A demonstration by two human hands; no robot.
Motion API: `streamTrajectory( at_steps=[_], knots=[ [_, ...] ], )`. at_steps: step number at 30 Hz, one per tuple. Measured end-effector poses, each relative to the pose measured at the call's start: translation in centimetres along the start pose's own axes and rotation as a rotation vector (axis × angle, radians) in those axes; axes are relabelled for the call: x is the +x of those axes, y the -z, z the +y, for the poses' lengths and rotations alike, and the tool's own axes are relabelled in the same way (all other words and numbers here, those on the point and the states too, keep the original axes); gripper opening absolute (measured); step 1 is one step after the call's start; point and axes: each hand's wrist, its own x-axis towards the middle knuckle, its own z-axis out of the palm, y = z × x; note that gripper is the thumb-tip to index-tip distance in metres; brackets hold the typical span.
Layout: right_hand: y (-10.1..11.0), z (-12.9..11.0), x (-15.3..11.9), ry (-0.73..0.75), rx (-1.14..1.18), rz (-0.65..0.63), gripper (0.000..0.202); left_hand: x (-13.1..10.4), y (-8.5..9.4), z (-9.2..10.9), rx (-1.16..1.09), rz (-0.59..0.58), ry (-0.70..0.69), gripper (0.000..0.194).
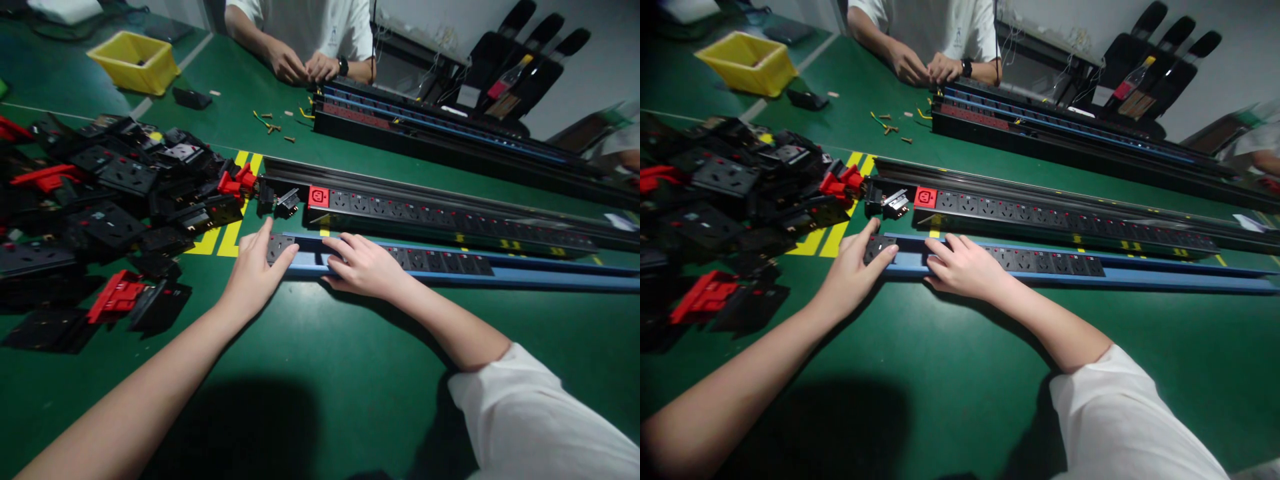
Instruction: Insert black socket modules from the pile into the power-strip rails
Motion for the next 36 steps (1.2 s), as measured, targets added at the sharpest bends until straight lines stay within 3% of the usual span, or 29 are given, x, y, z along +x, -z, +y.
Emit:
streamTrajectory(
  at_steps=[7,13,21,29,36],
  knots=[
    [0.0,0.0,0.0,0.029,-0.078,0.014,0.028,-0.2,-0.4,0.2,0.025,-0.134,-0.117,0.073],
    [0.0,0.1,0.0,0.032,-0.088,0.018,0.029,-0.8,-0.4,1.0,0.103,0.006,-0.078,0.066],
    [0.1,0.3,0.0,-0.029,0.023,0.064,0.031,-0.6,-0.6,0.4,-0.246,-0.018,-0.003,0.05],
    [0.1,0.6,0.1,-0.099,0.222,0.115,0.058,-0.6,-0.2,1.2,-0.324,-0.181,-0.014,0.031],
    [0.3,0.8,0.1,-0.088,0.285,0.099,0.065,-0.5,0.2,1.4,-0.437,-0.321,-0.008,0.027]
  ],
)
